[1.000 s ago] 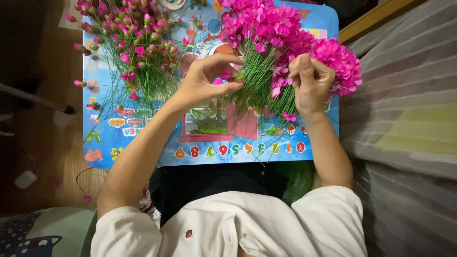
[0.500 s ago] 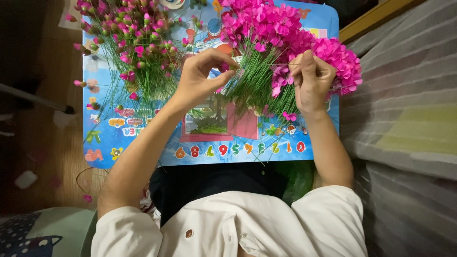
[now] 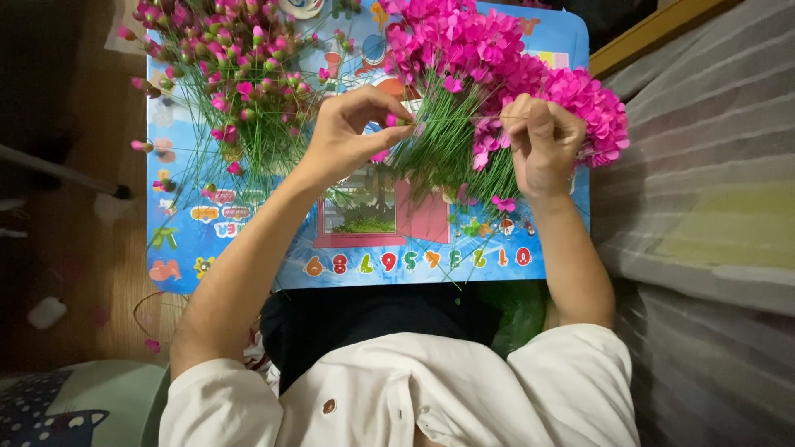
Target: The person is selecting individual flower stems from piles on a table and arranging them into small bouquets.
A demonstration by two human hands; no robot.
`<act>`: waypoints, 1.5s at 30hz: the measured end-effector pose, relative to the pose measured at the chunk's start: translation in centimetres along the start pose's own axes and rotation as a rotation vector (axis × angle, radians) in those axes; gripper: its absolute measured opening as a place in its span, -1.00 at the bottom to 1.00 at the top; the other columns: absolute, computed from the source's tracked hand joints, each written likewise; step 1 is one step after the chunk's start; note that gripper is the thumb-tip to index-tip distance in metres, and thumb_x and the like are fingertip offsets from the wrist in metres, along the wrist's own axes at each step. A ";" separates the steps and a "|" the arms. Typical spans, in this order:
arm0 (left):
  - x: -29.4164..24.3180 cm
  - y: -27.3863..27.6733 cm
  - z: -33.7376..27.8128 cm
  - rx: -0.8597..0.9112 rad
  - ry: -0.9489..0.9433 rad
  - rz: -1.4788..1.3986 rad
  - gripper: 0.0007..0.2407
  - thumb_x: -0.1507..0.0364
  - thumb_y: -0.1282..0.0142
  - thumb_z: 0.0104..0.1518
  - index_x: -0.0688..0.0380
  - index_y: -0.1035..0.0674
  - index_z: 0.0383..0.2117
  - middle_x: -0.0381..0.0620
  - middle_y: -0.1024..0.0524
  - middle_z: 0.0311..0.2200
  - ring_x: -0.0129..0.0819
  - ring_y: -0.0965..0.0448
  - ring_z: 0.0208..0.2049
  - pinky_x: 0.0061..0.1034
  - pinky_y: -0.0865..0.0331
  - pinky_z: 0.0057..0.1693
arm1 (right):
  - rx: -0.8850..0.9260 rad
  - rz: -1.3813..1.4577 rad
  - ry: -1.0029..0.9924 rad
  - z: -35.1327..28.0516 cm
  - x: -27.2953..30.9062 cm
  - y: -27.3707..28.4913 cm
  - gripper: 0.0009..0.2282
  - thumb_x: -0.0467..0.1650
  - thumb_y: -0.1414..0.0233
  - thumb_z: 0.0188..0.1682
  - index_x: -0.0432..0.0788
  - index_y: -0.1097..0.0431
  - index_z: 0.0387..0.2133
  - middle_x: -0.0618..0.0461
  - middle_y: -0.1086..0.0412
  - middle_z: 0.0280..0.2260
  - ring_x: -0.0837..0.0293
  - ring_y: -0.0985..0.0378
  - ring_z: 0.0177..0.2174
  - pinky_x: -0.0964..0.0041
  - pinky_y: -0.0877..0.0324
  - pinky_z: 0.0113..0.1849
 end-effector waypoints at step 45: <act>0.1 -0.8 0.0 0.033 -0.192 0.305 -0.94 0.59 -0.16 0.11 0.26 -0.57 -0.33 0.05 -0.54 -0.49 -0.22 -0.52 -0.47 -0.44 -0.41 -0.25 | -0.085 -0.063 0.246 0.5 0.0 1.6 -0.70 -0.44 0.14 0.13 -0.37 -0.30 -0.59 -0.14 -0.15 -0.74 0.18 -0.17 -0.68 0.42 -0.13 -0.56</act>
Point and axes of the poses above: each hand's wrist, its own z-axis towards the middle knuckle, its own y-axis out of the back of the hand, x = y × z, the point moved 10 cm from there along z, towards the middle knuckle
